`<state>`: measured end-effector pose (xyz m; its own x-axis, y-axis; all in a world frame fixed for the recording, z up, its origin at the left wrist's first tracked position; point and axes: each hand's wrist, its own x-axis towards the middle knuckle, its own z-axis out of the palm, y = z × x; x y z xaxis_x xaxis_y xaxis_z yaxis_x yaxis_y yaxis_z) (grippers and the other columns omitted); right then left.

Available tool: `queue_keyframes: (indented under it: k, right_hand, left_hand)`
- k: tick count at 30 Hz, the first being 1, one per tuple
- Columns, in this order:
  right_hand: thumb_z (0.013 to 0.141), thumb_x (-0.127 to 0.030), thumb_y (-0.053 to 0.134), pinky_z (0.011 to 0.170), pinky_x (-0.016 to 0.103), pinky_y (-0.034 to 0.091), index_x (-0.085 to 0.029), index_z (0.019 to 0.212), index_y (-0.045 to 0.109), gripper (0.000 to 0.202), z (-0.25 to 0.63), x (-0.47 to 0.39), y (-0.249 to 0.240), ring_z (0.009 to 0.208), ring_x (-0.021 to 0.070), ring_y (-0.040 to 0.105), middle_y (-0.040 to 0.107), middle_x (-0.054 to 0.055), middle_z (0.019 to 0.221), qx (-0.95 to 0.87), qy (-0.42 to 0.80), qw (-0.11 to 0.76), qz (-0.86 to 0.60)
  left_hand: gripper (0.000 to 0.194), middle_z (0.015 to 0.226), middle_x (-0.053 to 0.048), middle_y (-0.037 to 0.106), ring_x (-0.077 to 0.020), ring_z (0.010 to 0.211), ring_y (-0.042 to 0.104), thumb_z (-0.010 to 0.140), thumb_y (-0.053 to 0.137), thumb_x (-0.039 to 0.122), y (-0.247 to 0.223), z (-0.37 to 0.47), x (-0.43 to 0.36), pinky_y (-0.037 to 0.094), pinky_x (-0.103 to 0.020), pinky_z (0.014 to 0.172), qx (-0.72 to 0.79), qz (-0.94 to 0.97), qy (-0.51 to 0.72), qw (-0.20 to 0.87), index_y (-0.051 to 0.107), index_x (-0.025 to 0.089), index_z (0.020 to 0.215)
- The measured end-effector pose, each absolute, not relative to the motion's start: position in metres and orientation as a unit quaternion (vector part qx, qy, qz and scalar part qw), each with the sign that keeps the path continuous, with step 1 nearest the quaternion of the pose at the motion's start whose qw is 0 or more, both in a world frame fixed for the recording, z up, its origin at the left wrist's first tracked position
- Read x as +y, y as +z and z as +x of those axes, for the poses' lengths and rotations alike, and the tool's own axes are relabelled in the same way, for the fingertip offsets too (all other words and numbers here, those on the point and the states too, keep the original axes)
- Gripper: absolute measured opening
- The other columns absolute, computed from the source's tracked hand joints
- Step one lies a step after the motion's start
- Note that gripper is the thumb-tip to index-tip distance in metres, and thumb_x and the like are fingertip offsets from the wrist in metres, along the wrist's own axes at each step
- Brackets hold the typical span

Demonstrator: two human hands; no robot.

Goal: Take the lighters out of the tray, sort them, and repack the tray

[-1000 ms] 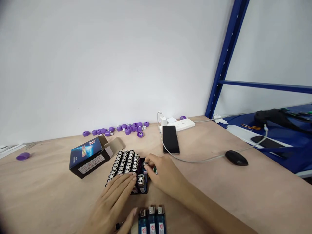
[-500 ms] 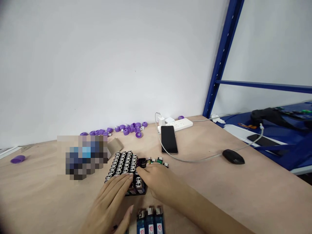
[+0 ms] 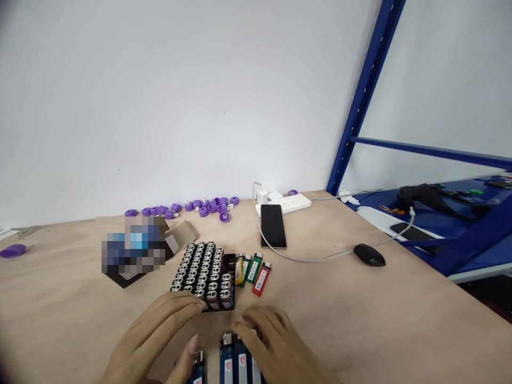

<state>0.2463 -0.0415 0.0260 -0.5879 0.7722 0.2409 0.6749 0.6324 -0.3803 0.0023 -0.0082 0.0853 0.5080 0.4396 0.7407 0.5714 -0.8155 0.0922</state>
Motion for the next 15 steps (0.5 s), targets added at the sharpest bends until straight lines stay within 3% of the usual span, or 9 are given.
queue_keyframes:
  k: [6, 10, 12, 15]
  right_hand:
    - [0.099, -0.054, 0.040, 0.086, 0.040, 0.049, -0.019, 0.123, 0.056, 0.046, 0.215, -0.031, 0.011, 0.093, 0.0258, 0.061, 0.069, 0.010, 0.108, -0.906, 0.035, 0.239, -0.346]
    - [0.101, -0.054, 0.037, 0.084, 0.035, 0.051, -0.015, 0.128, 0.054, 0.051, 0.220, -0.035, 0.025, 0.089, 0.0225, 0.061, 0.071, 0.010, 0.105, -0.904, -0.015, 0.309, -0.297]
    - [0.104, -0.042, 0.038, 0.085, 0.033, 0.052, -0.015, 0.126, 0.054, 0.039, 0.225, -0.038, 0.033, 0.093, 0.0216, 0.062, 0.072, 0.011, 0.109, -0.885, -0.054, 0.366, -0.282]
    - [0.099, -0.024, 0.047, 0.088, 0.034, 0.051, -0.019, 0.109, 0.059, 0.016, 0.223, -0.041, 0.044, 0.098, 0.0217, 0.062, 0.071, 0.010, 0.115, -0.850, -0.107, 0.429, -0.287]
  left_hand:
    - [0.030, 0.092, -0.010, 0.072, -0.0202, 0.088, 0.069, 0.083, 0.051, 0.003, 0.095, 0.002, -0.010, 0.061, -0.029, 0.080, -0.258, -0.862, -0.435, 0.046, 0.060, 0.014, 0.109]
    - [0.035, 0.093, -0.007, 0.072, -0.0194, 0.088, 0.069, 0.081, 0.053, 0.001, 0.093, 0.002, -0.010, 0.058, -0.027, 0.079, -0.285, -0.835, -0.469, -0.035, 0.061, 0.018, 0.111]
    - [0.037, 0.098, -0.006, 0.073, -0.0193, 0.088, 0.069, 0.081, 0.059, 0.007, 0.080, 0.004, -0.012, 0.058, -0.027, 0.080, -0.313, -0.801, -0.481, -0.172, 0.062, 0.022, 0.115]
    - [0.051, 0.105, -0.006, 0.073, -0.0237, 0.092, 0.070, 0.073, 0.076, 0.030, 0.057, 0.013, -0.018, 0.057, -0.032, 0.079, -0.334, -0.668, -0.437, -0.501, 0.061, 0.024, 0.121]
